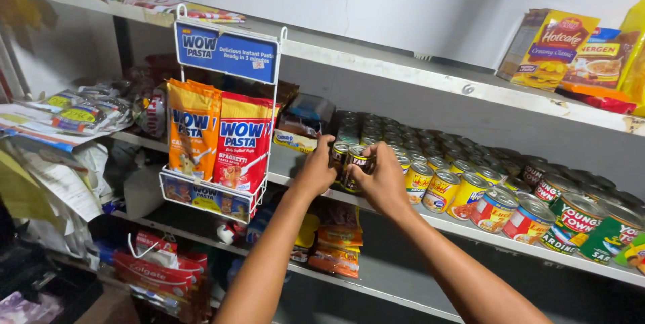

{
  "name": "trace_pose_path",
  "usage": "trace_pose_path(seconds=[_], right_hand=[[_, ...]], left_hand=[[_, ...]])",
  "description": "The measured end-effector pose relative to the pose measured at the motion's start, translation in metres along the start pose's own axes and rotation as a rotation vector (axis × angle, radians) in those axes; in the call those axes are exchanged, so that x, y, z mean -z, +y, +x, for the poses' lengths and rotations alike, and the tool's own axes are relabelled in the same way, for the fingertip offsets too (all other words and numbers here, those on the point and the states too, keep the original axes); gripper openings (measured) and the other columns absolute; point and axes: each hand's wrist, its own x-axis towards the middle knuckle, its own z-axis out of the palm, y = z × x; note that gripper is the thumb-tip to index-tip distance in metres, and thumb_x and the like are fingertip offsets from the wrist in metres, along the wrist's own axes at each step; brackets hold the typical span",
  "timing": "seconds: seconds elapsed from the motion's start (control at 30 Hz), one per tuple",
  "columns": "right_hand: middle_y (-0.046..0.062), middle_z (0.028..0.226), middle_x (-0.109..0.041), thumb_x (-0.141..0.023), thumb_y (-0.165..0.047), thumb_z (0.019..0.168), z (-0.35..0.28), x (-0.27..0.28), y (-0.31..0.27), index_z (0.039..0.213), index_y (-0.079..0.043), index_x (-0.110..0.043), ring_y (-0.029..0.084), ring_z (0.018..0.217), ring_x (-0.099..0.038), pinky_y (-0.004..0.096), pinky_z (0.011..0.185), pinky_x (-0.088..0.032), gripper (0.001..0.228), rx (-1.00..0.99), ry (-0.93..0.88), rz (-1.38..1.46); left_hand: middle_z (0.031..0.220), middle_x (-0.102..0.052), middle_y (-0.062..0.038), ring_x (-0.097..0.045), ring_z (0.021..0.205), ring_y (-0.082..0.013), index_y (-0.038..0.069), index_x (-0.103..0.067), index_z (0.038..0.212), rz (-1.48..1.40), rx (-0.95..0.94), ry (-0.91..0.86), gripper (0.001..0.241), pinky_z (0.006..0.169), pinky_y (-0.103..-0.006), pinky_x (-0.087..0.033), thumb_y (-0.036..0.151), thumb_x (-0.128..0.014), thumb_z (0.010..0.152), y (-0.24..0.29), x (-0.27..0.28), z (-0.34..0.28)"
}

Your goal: Organizing and arranging various canned food products on grocery store shelves.

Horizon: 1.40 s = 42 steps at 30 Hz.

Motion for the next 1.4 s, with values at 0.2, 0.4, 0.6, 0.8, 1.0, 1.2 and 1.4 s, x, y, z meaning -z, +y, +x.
trace_pose_path(seconds=[0.2, 0.4, 0.6, 0.8, 1.0, 1.2, 1.4], right_hand=[[0.016, 0.095, -0.058, -0.083, -0.018, 0.079, -0.002, -0.010, -0.003, 0.101, -0.001, -0.054, 0.031, 0.081, -0.060, 0.042, 0.072, -0.050, 0.041, 0.063, 0.010, -0.020], [0.021, 0.103, -0.055, -0.087, -0.019, 0.077, -0.008, -0.021, -0.003, 0.102, 0.000, -0.054, 0.040, 0.088, -0.059, 0.046, 0.075, -0.050, 0.045, 0.211, 0.018, -0.111], [0.021, 0.111, -0.054, -0.083, -0.019, 0.083, -0.011, -0.025, -0.016, 0.107, -0.002, -0.053, 0.041, 0.087, -0.062, 0.047, 0.074, -0.052, 0.042, 0.045, -0.047, -0.064], [0.022, 0.100, -0.057, -0.084, -0.016, 0.083, -0.010, -0.037, 0.006, 0.107, 0.001, -0.052, 0.042, 0.085, -0.060, 0.047, 0.069, -0.050, 0.044, 0.224, 0.023, -0.089], [0.011, 0.090, -0.057, -0.087, -0.018, 0.080, -0.016, -0.016, 0.003, 0.100, -0.003, -0.054, 0.021, 0.069, -0.055, 0.036, 0.063, -0.049, 0.041, -0.028, 0.091, 0.057], [0.003, 0.088, -0.056, -0.085, -0.017, 0.081, -0.038, 0.041, 0.001, 0.100, -0.004, -0.052, 0.012, 0.071, -0.057, 0.030, 0.063, -0.051, 0.040, -0.069, 0.072, 0.123], [0.002, 0.085, -0.064, -0.084, -0.019, 0.083, -0.068, 0.105, 0.032, 0.103, -0.005, -0.050, 0.009, 0.074, -0.060, 0.028, 0.065, -0.053, 0.042, -0.169, 0.084, 0.093]], left_hand=[[0.116, -0.069, -0.025, -0.064, 0.114, -0.0409, 0.007, -0.046, 0.139, 0.076, 0.063, -0.002, 0.067, 0.092, -0.0446, -0.052, -0.008, -0.066, 0.077, -0.015, -0.003, 0.003], [0.121, -0.067, -0.015, -0.068, 0.110, -0.0242, 0.002, -0.053, 0.133, -0.394, -0.017, -0.056, 0.053, 0.094, -0.0368, -0.057, -0.004, -0.060, 0.080, -0.115, -0.026, 0.035], [0.123, -0.064, -0.015, -0.063, 0.119, -0.0243, 0.004, -0.043, 0.135, -0.336, 0.041, -0.233, 0.060, 0.097, -0.0374, -0.053, 0.005, -0.070, 0.082, -0.036, 0.008, 0.001], [0.126, -0.061, -0.015, -0.057, 0.124, -0.0257, 0.005, -0.041, 0.139, -0.187, 0.084, -0.208, 0.071, 0.100, -0.0405, -0.050, 0.007, -0.070, 0.075, -0.021, 0.017, -0.003], [0.129, -0.061, -0.016, -0.060, 0.124, -0.0254, 0.001, -0.043, 0.138, -0.232, 0.062, -0.186, 0.065, 0.101, -0.0389, -0.051, 0.010, -0.068, 0.079, -0.038, 0.011, 0.005], [0.117, -0.068, -0.014, -0.069, 0.106, -0.0250, 0.001, -0.040, 0.138, -0.060, 0.014, -0.121, 0.074, 0.093, -0.0378, -0.056, 0.026, -0.079, 0.080, -0.019, 0.010, -0.007], [0.116, -0.069, -0.017, -0.069, 0.101, -0.0286, 0.000, -0.036, 0.144, 0.120, -0.049, -0.138, 0.091, 0.089, -0.0398, -0.055, 0.028, -0.086, 0.072, -0.017, 0.011, -0.013]])
